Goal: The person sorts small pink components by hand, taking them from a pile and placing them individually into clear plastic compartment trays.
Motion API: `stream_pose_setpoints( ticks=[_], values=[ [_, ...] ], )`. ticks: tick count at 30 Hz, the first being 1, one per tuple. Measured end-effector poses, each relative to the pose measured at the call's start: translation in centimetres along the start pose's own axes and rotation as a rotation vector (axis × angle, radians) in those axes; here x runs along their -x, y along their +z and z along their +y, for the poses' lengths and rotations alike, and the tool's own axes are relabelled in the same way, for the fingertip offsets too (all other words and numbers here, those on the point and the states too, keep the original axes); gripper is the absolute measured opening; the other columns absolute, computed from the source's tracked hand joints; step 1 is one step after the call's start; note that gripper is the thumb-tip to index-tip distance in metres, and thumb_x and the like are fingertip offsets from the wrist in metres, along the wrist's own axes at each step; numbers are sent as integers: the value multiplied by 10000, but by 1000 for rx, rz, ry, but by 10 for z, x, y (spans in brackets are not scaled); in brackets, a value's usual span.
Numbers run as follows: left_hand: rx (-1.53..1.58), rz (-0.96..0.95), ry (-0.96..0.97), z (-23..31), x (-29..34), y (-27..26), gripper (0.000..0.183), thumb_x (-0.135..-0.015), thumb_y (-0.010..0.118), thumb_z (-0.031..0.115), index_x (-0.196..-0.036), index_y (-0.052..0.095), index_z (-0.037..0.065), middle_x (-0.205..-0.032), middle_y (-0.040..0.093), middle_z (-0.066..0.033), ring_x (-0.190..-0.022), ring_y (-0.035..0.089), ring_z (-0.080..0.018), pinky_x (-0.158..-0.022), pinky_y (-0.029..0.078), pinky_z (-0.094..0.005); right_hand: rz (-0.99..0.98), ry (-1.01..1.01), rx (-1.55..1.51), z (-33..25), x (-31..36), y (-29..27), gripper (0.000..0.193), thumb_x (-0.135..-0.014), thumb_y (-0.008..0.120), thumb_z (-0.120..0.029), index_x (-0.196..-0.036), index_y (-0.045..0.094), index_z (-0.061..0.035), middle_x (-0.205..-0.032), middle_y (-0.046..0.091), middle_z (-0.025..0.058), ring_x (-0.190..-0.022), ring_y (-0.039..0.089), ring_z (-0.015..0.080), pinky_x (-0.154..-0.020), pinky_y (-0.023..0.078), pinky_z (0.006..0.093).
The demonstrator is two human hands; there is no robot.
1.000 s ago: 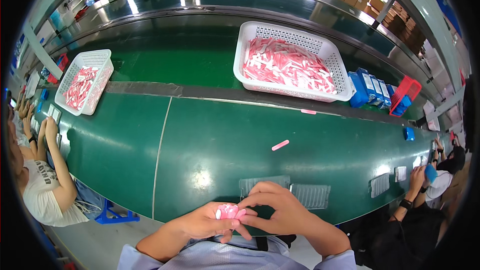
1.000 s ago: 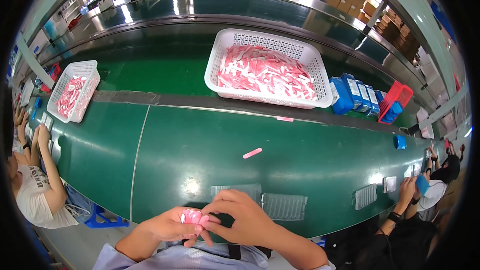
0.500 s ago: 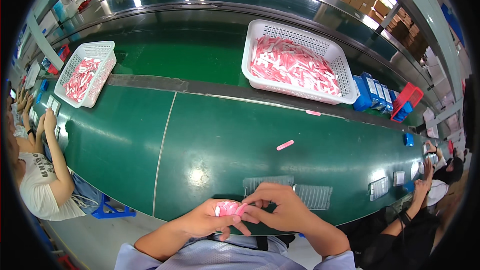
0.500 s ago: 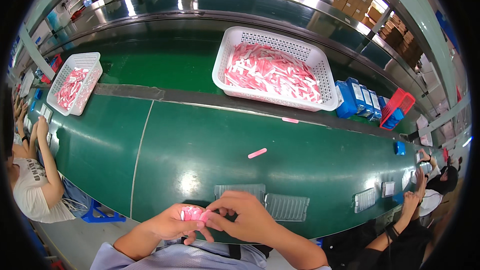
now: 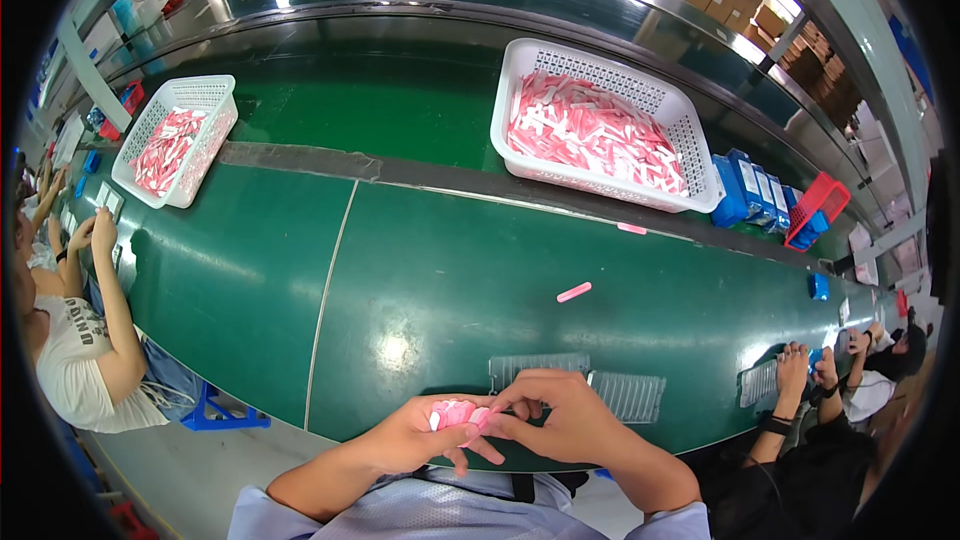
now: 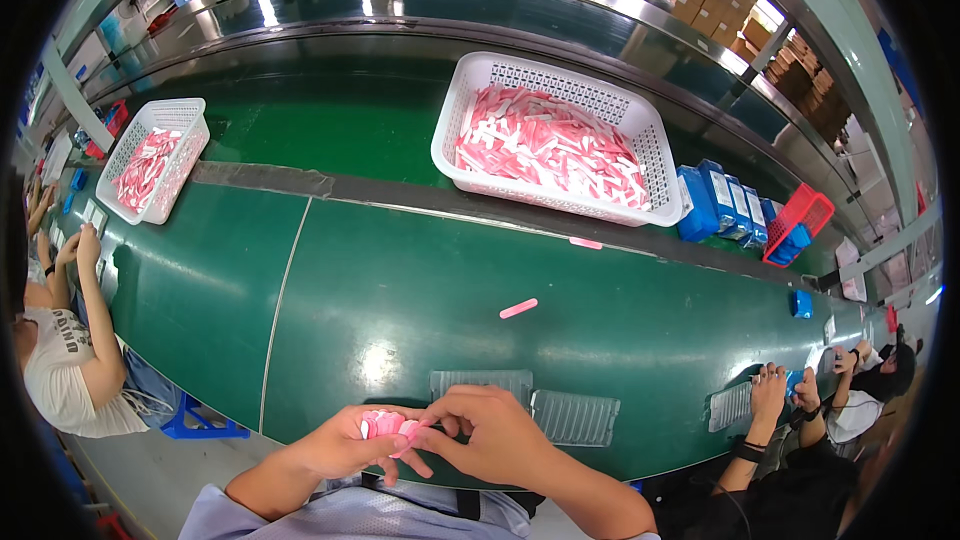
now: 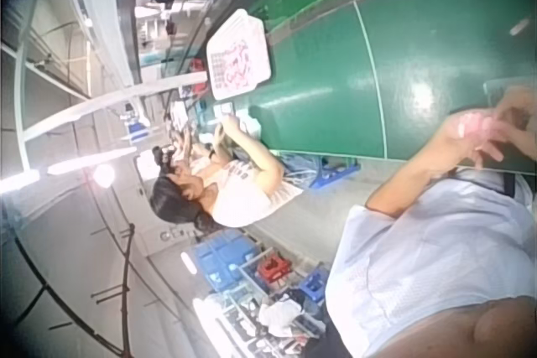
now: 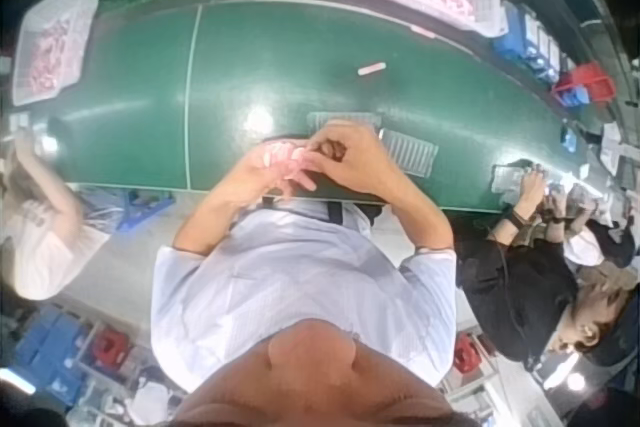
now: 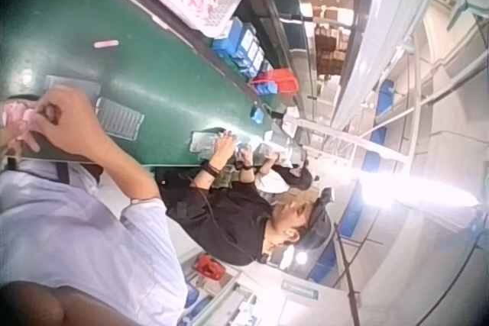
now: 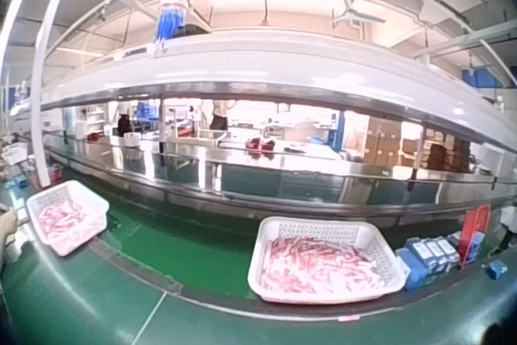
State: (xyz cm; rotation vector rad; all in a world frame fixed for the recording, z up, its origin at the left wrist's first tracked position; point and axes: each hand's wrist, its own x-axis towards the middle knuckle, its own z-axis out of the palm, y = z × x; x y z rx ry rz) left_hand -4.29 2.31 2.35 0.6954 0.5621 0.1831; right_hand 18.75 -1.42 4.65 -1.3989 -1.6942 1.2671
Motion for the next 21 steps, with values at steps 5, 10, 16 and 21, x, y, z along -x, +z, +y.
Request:
stream_pose_setpoints(
  ticks=[5,10,16,21],
  values=[
    [-65,2,-2,-1,0,-1,493,-1074,544,264,-1475,462,-11,-1308,648,-196,-1063,719,-285,-683,598,-310,-83,105,-31,1,-2,-5,85,-851,774,-102,-911,742,-52,-661,580,21,-604,521,119,-573,434,276],
    [-40,46,18,1,8,-8,444,-1071,542,218,-1437,493,-29,-1310,643,-227,-1051,724,-288,-654,607,-311,100,-13,-112,8,0,-17,85,-889,745,-89,-943,765,-26,-682,641,26,-593,552,86,-552,433,253],
    [-26,119,-23,-1,15,-16,439,-1062,554,194,-1419,493,-55,-1287,653,-242,-1040,730,-277,-579,581,-287,89,266,-296,14,-2,-32,122,-908,736,-77,-946,760,36,-798,749,67,-632,648,65,-582,494,203],
    [-7,78,-17,-8,16,-20,445,-1059,558,193,-1422,489,-56,-1295,648,-244,-1048,729,-273,-560,567,-272,76,307,-458,22,-10,-37,114,-902,737,-65,-945,754,39,-814,754,90,-675,709,105,-590,529,202]
  ],
)
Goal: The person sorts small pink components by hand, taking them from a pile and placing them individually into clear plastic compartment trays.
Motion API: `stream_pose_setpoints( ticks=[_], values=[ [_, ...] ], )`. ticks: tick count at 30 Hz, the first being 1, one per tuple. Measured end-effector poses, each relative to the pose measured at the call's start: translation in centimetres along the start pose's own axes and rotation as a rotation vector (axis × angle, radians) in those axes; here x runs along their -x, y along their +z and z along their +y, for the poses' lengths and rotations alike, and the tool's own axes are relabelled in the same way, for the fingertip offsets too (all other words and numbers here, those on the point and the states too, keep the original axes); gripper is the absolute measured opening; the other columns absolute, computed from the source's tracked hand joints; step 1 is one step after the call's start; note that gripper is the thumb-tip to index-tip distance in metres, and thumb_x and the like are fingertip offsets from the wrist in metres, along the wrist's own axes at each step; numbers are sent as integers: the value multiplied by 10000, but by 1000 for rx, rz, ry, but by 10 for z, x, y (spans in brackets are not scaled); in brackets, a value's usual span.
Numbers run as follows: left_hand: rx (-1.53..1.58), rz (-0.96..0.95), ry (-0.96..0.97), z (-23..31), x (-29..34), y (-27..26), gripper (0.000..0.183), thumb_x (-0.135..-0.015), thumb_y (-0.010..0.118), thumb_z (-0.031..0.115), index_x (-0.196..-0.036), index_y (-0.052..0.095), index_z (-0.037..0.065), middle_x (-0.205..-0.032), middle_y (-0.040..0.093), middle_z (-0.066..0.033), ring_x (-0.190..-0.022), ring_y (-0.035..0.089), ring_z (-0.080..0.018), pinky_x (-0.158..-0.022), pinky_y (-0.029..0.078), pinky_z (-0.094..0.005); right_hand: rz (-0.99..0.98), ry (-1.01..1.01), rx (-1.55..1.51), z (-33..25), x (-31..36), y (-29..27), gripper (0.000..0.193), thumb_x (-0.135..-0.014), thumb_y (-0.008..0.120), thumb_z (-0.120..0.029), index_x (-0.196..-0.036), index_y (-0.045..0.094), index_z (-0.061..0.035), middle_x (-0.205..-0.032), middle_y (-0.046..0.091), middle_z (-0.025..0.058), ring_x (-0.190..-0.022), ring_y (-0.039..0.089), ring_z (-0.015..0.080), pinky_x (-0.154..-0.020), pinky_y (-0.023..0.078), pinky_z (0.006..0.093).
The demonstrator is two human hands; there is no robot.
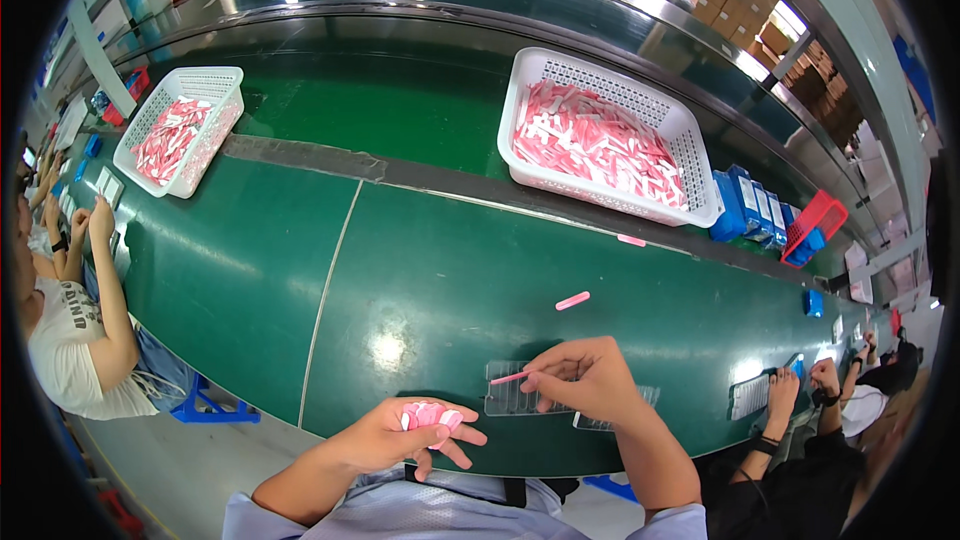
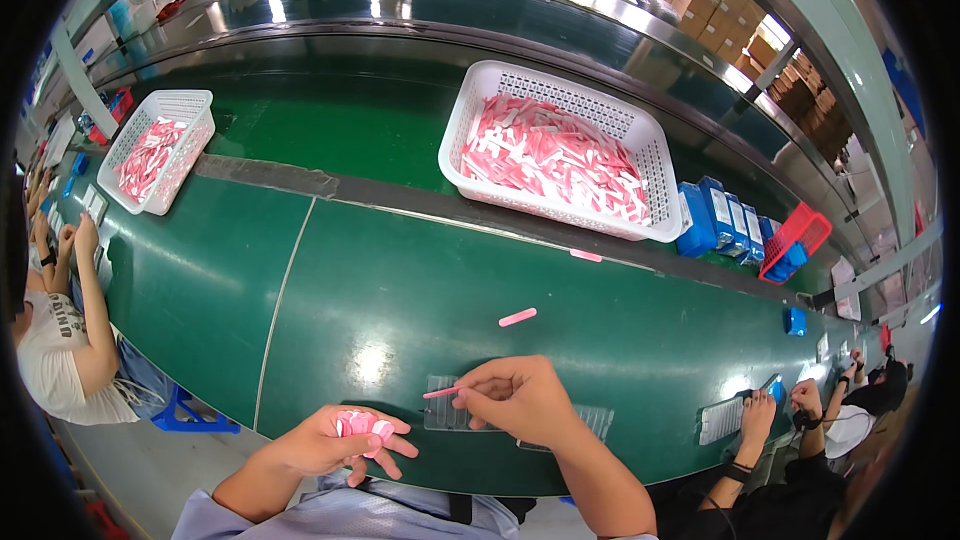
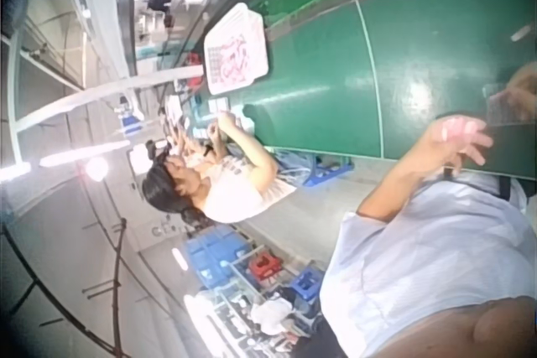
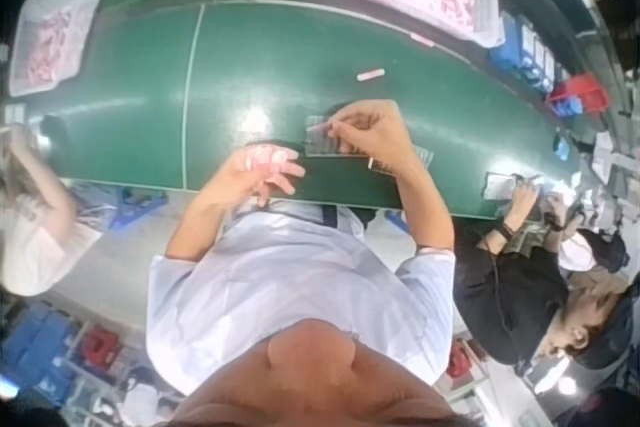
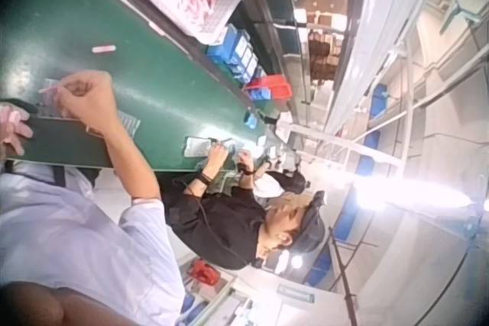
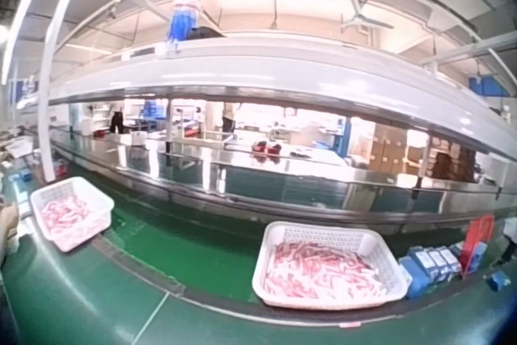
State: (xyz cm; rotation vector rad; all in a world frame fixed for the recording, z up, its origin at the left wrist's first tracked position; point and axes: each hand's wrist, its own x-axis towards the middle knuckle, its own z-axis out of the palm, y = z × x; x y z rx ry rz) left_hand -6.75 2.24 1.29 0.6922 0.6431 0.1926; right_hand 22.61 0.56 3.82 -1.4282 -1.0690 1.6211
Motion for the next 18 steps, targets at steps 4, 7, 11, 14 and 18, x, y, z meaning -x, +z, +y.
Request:
stream_pose_setpoints(
  ticks=[4,7,11,14,18],
  values=[
    [17,-1,-3,-2,1,0,453,-1058,560,194,-1428,483,-55,-1309,639,-245,-1057,726,-273,-558,565,-269,-112,-24,54,-11,-14,-7,108,-903,730,-61,-920,747,44,-803,751,98,-732,741,131,-635,555,211],
    [41,-12,-9,-2,0,1,461,-1055,566,197,-1431,478,-55,-1317,634,-246,-1062,724,-273,-558,565,-269,-160,-5,194,-19,-21,-7,103,-900,723,-63,-904,751,36,-795,752,89,-721,736,123,-662,564,222],
    [52,-18,4,-3,-2,1,470,-1050,577,202,-1429,478,-57,-1319,632,-248,-1066,722,-273,-557,563,-268,-190,-28,329,-21,-26,-7,117,-847,757,-90,-898,757,15,-752,742,71,-699,717,107,-651,556,245],
    [69,-22,-12,-4,-3,2,471,-1045,585,195,-1428,478,-58,-1321,629,-251,-1071,720,-273,-556,563,-268,-261,-74,505,-18,-32,-8,160,-810,780,-66,-961,777,-15,-781,744,75,-682,698,111,-637,550,248],
    [89,-31,-24,-6,-5,2,470,-1040,592,191,-1425,482,-55,-1325,625,-254,-1078,718,-280,-559,566,-270,-136,-265,813,-11,-31,17,98,-766,740,-107,-856,746,-70,-769,677,74,-678,663,234,-616,524,351]
  ],
)
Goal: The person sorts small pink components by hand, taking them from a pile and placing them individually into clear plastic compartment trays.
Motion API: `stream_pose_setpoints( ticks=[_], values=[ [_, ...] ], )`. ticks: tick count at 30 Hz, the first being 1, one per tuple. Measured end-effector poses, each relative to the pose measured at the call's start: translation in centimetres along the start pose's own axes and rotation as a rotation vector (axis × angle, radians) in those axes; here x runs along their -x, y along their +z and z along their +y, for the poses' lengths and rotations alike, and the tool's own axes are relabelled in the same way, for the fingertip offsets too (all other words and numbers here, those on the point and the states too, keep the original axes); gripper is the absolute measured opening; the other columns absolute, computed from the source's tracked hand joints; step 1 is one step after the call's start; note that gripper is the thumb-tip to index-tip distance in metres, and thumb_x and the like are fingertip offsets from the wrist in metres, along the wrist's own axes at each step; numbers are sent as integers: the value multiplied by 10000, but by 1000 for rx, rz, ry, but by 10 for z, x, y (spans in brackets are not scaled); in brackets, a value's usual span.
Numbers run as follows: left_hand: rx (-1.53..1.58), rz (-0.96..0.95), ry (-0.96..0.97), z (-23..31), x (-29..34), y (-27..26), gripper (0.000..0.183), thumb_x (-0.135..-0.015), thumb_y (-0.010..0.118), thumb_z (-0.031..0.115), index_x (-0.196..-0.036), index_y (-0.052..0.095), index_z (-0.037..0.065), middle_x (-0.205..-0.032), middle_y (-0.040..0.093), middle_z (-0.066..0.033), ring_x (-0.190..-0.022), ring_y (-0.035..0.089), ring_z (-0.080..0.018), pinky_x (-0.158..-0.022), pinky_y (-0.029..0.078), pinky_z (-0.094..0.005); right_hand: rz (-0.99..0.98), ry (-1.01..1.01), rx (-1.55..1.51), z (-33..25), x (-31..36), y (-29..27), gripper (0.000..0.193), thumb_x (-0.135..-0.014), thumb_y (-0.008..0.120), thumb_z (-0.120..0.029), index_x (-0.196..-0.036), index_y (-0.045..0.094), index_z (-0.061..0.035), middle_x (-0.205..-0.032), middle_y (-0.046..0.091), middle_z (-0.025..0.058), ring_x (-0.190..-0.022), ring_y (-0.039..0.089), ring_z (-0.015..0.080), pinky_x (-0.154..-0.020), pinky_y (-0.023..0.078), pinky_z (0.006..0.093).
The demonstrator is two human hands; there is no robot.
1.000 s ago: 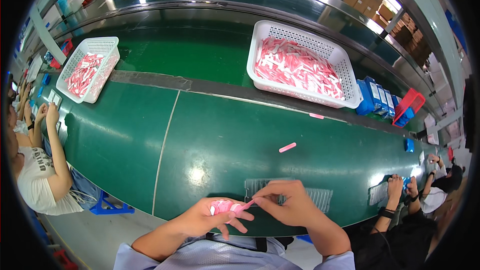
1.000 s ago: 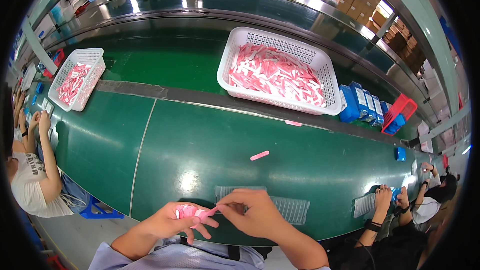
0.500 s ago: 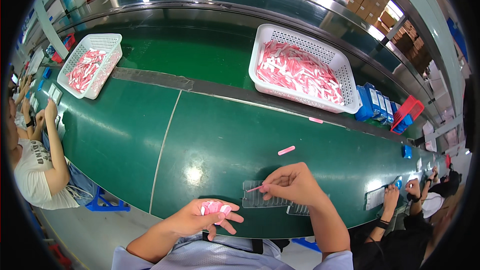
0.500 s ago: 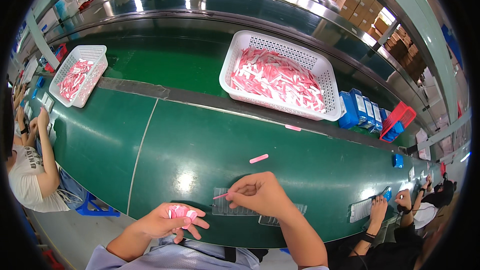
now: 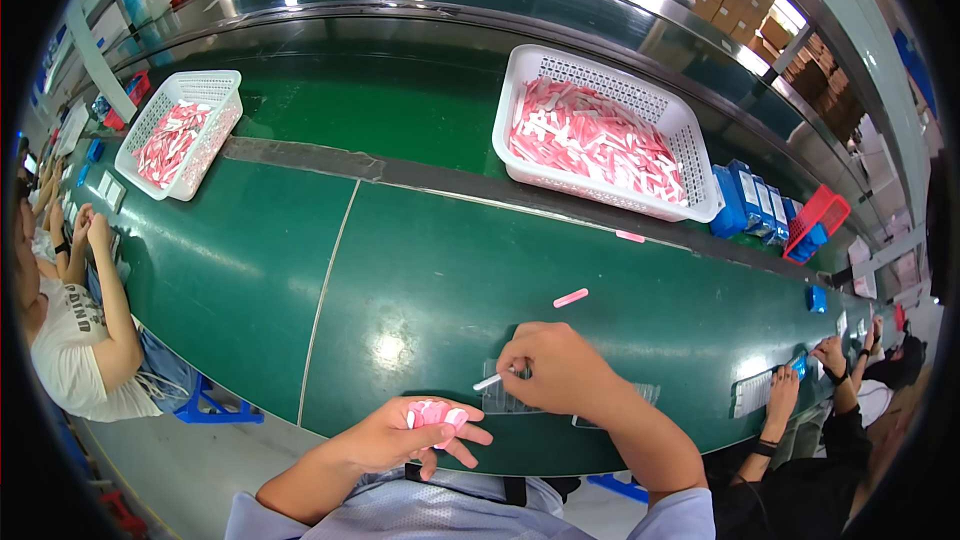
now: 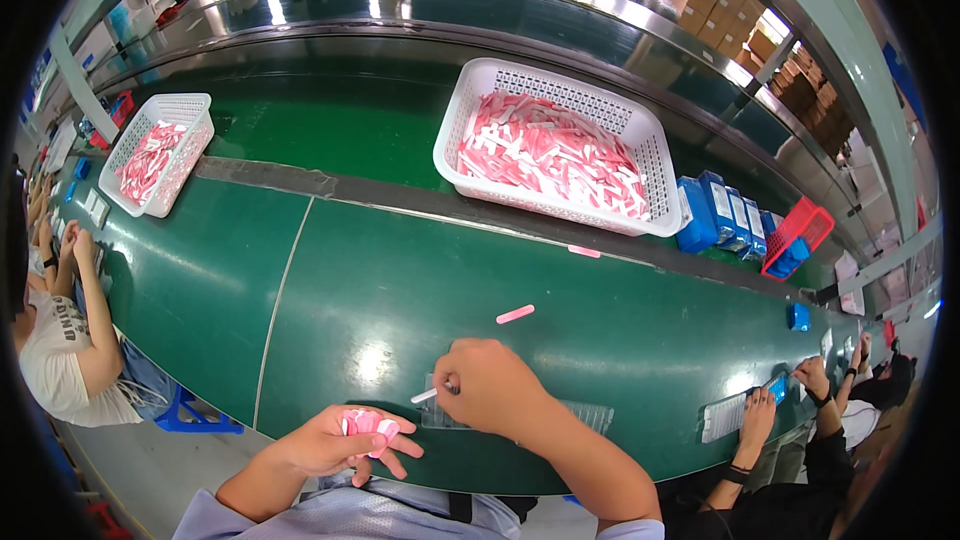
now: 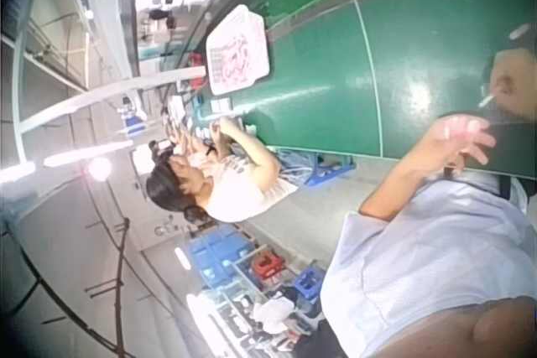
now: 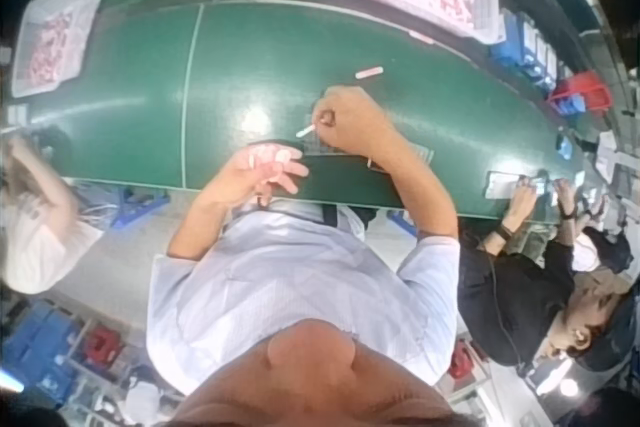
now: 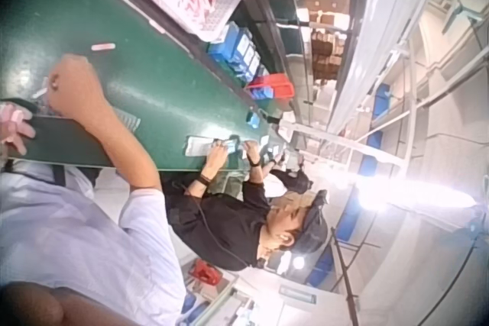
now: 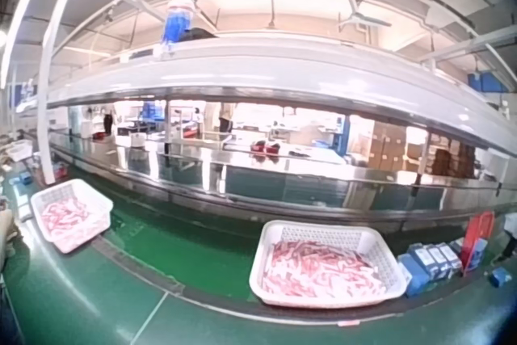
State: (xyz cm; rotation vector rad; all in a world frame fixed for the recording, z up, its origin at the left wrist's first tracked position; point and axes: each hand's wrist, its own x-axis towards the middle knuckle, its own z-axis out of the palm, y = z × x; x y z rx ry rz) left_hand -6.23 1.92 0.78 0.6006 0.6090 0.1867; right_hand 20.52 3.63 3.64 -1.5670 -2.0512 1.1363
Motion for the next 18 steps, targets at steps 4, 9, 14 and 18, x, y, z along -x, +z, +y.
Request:
stream_pose_setpoints(
  ticks=[4,9,14,18],
  values=[
    [18,-16,10,1,-2,0,475,-1035,603,195,-1422,485,-53,-1322,624,-257,-1077,718,-287,-563,570,-273,103,-1,53,1,4,5,53,-814,693,-120,-825,662,-79,-869,639,83,-771,659,304,-666,530,417],
    [6,0,-3,3,-3,2,471,-1033,602,185,-1421,485,-54,-1324,623,-258,-1080,717,-289,-560,571,-280,20,-176,51,9,6,-11,37,-889,655,-108,-906,643,-78,-954,631,77,-851,649,301,-713,525,410],
    [-10,-1,-19,3,-4,3,467,-1036,595,180,-1423,483,-55,-1324,623,-257,-1083,715,-290,-557,570,-282,-4,-317,-54,16,4,-26,58,-929,611,-92,-963,646,-61,-933,614,93,-844,638,302,-718,514,408],
    [-7,-1,-25,4,-6,6,479,-1032,605,182,-1429,480,-55,-1324,623,-255,-1083,715,-293,-553,565,-281,-202,-154,-99,16,1,-22,162,-891,648,-51,-1053,653,-46,-952,619,89,-881,623,301,-762,509,388]
  ],
)
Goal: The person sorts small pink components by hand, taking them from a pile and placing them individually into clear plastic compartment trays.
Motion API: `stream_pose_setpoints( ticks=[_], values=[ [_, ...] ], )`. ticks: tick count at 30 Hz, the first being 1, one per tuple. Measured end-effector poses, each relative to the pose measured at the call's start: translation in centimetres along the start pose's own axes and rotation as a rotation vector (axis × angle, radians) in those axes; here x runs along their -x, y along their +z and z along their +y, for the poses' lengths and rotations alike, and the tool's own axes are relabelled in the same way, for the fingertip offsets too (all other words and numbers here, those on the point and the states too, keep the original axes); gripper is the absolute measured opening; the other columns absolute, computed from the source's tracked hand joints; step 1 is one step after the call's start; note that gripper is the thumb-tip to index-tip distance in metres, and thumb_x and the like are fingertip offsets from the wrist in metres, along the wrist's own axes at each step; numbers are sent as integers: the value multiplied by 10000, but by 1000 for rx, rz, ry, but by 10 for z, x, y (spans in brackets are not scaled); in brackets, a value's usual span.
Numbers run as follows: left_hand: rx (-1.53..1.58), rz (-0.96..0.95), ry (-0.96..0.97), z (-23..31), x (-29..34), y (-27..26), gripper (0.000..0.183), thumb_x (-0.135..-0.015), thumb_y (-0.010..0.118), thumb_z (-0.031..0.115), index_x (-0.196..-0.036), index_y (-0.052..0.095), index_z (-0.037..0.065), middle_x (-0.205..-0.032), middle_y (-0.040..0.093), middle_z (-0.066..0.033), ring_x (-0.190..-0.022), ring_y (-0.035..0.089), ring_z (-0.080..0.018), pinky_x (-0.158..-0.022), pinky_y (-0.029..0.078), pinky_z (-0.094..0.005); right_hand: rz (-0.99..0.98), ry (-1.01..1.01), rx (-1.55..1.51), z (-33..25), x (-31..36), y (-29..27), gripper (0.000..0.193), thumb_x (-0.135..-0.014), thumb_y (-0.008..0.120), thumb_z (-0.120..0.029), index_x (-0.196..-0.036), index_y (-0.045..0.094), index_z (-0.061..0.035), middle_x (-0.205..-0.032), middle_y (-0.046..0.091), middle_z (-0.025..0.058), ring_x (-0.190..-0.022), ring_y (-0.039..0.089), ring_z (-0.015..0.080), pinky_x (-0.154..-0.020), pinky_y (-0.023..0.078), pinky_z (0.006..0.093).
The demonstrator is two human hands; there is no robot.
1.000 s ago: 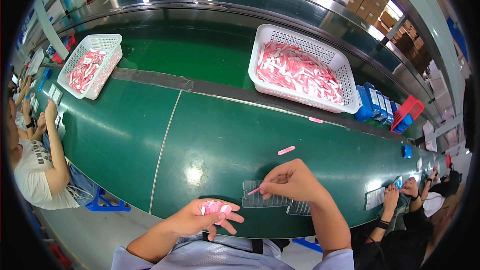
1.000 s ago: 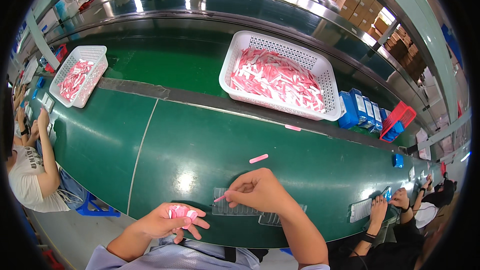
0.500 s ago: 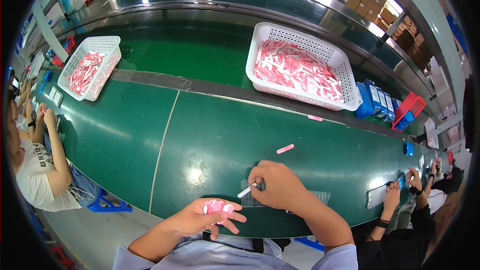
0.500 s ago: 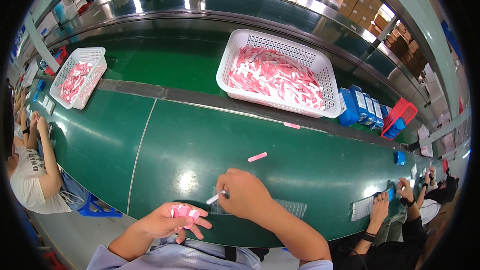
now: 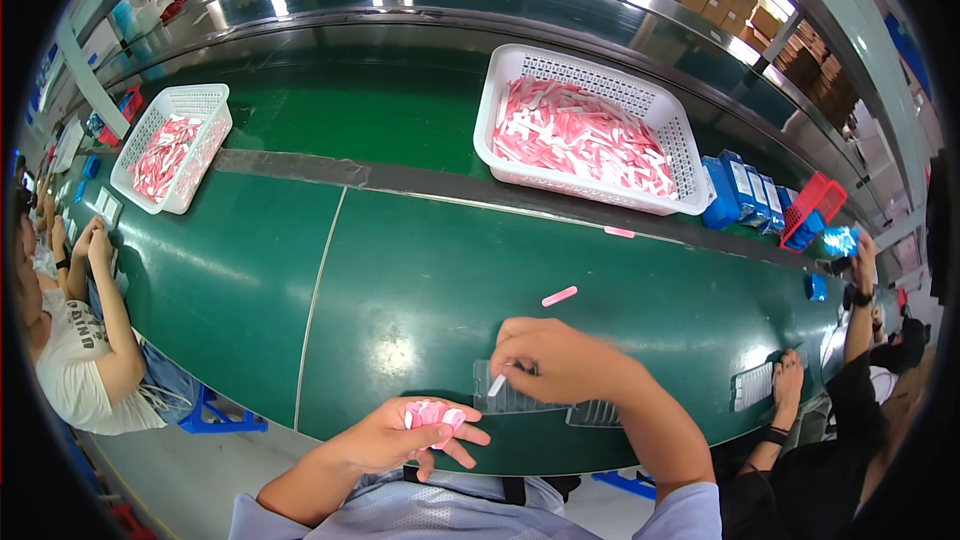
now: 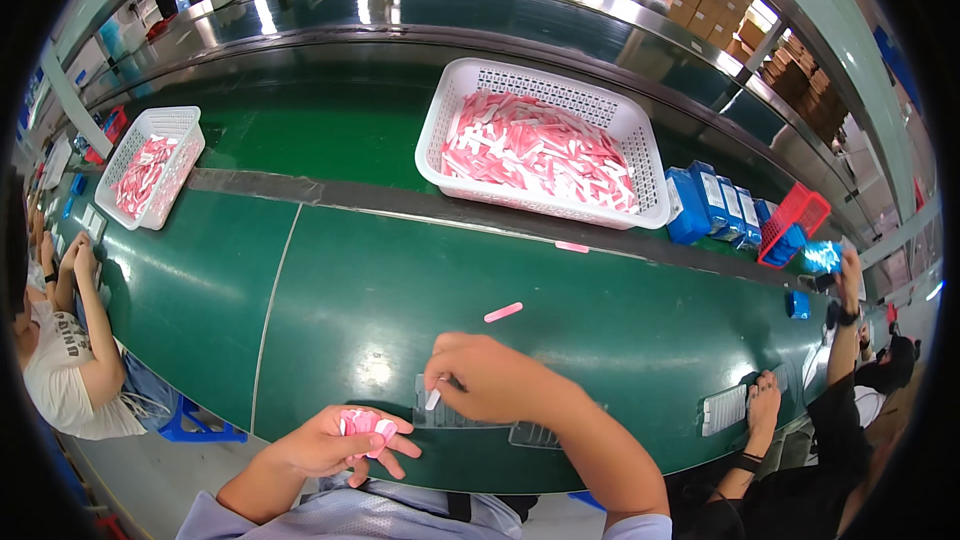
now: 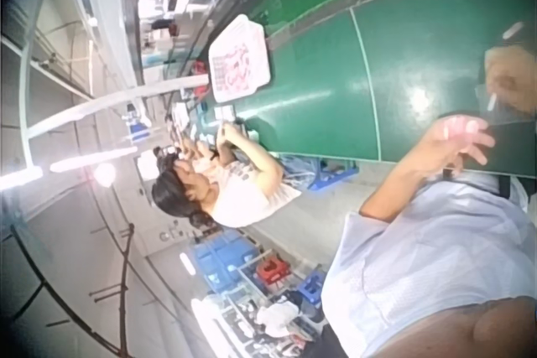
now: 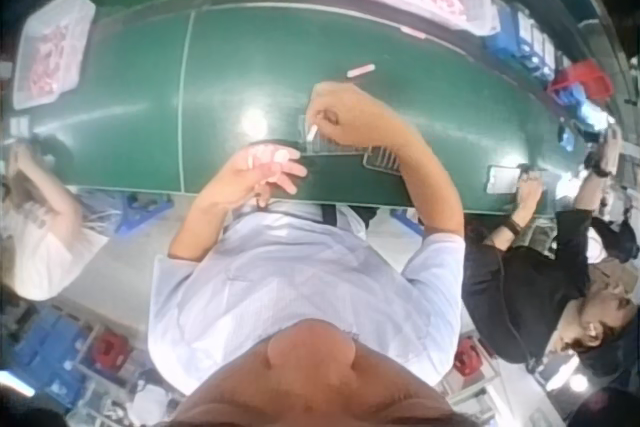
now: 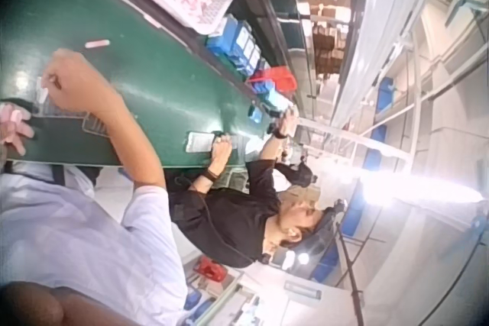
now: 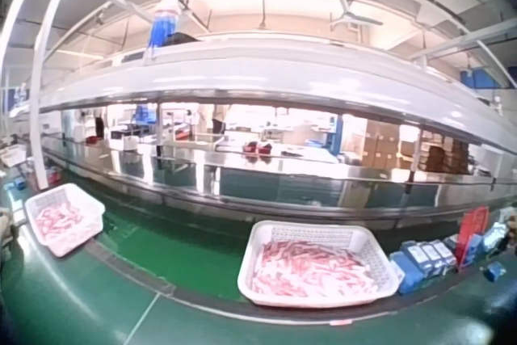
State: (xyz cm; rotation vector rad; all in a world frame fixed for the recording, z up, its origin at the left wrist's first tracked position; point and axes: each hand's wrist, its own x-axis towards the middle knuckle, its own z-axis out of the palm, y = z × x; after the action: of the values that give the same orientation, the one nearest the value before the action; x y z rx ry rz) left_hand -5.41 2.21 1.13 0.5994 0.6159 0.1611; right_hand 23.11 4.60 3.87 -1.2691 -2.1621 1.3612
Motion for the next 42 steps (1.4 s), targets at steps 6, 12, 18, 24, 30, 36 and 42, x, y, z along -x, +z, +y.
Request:
stream_pose_setpoints(
  ticks=[6,12,18,24,30,36,42],
  values=[
    [7,0,0,0,0,1,500,-1024,620,193,-1437,478,-50,-1325,624,-250,-1088,714,-291,-554,564,-277,191,-113,164,5,-2,25,340,-863,698,-98,-1190,606,-90,-1033,585,102,-935,607,292,-784,499,410],
    [27,5,9,-4,-3,0,504,-1029,615,201,-1445,474,-44,-1330,624,-242,-1110,706,-296,-578,576,-284,242,10,79,3,2,23,393,-865,715,-125,-1233,581,-93,-999,580,90,-904,597,286,-773,491,413],
    [23,-39,34,-4,-9,8,460,-1034,595,176,-1421,492,-52,-1341,616,-248,-1127,698,-334,-636,615,-311,305,-75,-22,-24,19,43,226,-847,787,-157,-1056,725,-95,-822,588,35,-746,583,198,-651,480,335],
    [-46,-69,-2,0,-8,7,500,-1051,575,223,-1441,460,-68,-1358,611,-249,-1146,689,-329,-672,617,-317,582,-49,-201,-14,39,39,211,-789,842,-95,-992,789,-117,-703,567,-1,-657,531,117,-553,401,298],
    [4,7,23,-1,-6,3,534,-1046,584,208,-1471,423,-73,-1348,618,-254,-1121,700,-330,-660,618,-326,516,-290,802,-4,52,58,143,-821,786,-252,-903,723,-153,-760,522,-8,-722,513,186,-689,399,341],
    [-3,-7,31,3,-5,6,573,-1050,572,195,-1515,365,-67,-1356,615,-249,-1119,702,-328,-666,617,-324,361,-145,503,-2,49,42,232,-834,771,-337,-945,733,-137,-800,525,-2,-799,537,181,-740,399,359],
    [-40,-6,32,5,-5,13,562,-1065,545,203,-1532,352,-42,-1356,621,-227,-1120,702,-310,-683,612,-312,552,-238,358,-2,51,49,244,-808,823,-257,-1013,759,-142,-817,604,-1,-750,579,205,-726,426,351]
  ],
)
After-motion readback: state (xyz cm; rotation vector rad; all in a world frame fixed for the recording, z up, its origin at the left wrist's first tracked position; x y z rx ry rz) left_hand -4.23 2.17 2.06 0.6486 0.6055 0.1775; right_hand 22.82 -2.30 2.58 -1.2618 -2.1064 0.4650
